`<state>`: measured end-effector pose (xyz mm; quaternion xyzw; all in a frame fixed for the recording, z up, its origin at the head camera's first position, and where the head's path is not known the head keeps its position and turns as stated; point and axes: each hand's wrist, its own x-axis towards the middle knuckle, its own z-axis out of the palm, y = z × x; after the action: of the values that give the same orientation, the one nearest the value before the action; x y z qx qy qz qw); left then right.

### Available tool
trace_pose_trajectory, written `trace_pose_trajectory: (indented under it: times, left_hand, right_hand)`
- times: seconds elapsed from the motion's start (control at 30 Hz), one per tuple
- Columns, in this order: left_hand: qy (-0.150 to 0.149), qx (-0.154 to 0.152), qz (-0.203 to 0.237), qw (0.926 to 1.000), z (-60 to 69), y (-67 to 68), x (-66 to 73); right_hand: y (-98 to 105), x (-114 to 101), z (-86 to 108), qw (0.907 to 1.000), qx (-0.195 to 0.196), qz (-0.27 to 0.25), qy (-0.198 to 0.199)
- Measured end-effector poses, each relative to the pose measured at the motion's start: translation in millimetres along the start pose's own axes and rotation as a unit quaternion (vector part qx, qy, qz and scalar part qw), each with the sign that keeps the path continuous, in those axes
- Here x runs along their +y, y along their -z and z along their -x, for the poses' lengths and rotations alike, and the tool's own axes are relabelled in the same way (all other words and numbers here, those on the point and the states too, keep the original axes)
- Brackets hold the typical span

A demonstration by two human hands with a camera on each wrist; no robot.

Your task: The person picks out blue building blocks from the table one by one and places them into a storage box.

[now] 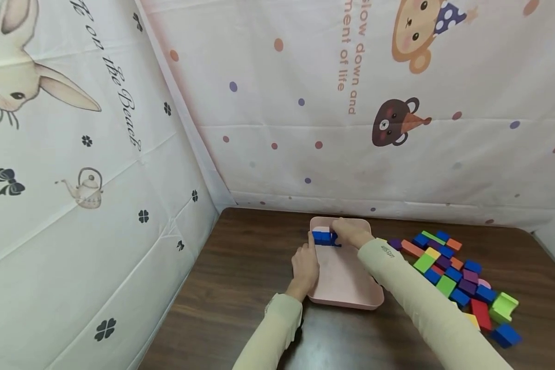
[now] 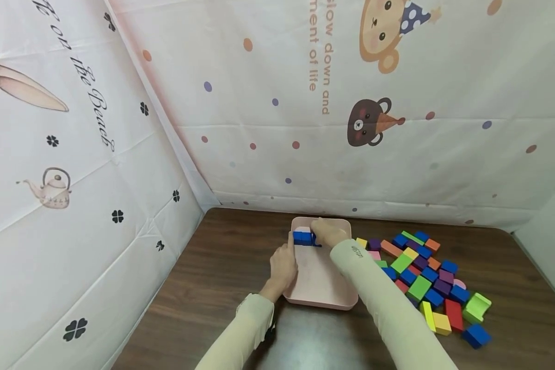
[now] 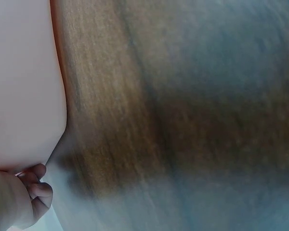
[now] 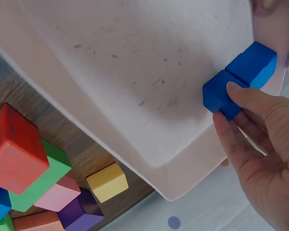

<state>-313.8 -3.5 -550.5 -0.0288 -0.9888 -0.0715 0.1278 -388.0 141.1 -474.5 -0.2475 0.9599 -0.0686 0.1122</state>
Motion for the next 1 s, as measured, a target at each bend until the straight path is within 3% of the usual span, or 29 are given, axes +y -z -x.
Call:
trace_pose_trajectory:
  times: [0.33, 0.5, 0.8, 1.0]
  left_hand:
    - [0.001, 0.005, -0.007, 1.0000, 0.4, -1.3, 0.8]
    - [-0.001, 0.006, -0.006, 1.0000, -2.4, 0.9, 0.1]
    - [-0.005, -0.002, -0.002, 1.0000, -1.6, 0.8, 1.1]
    - [-0.012, -0.007, -0.002, 0.9999, -3.6, -1.0, 1.3]
  right_hand:
    - [1, 1, 5.8, 0.9999, 0.005, 0.002, 0.010]
    - [18, 8, 12.8, 0.9998, 0.015, 0.009, 0.003]
    - [55, 52, 61.9, 0.9998, 0.010, 0.009, -0.014]
    - [67, 89, 100.9, 0.9997, -0.004, 0.021, -0.009]
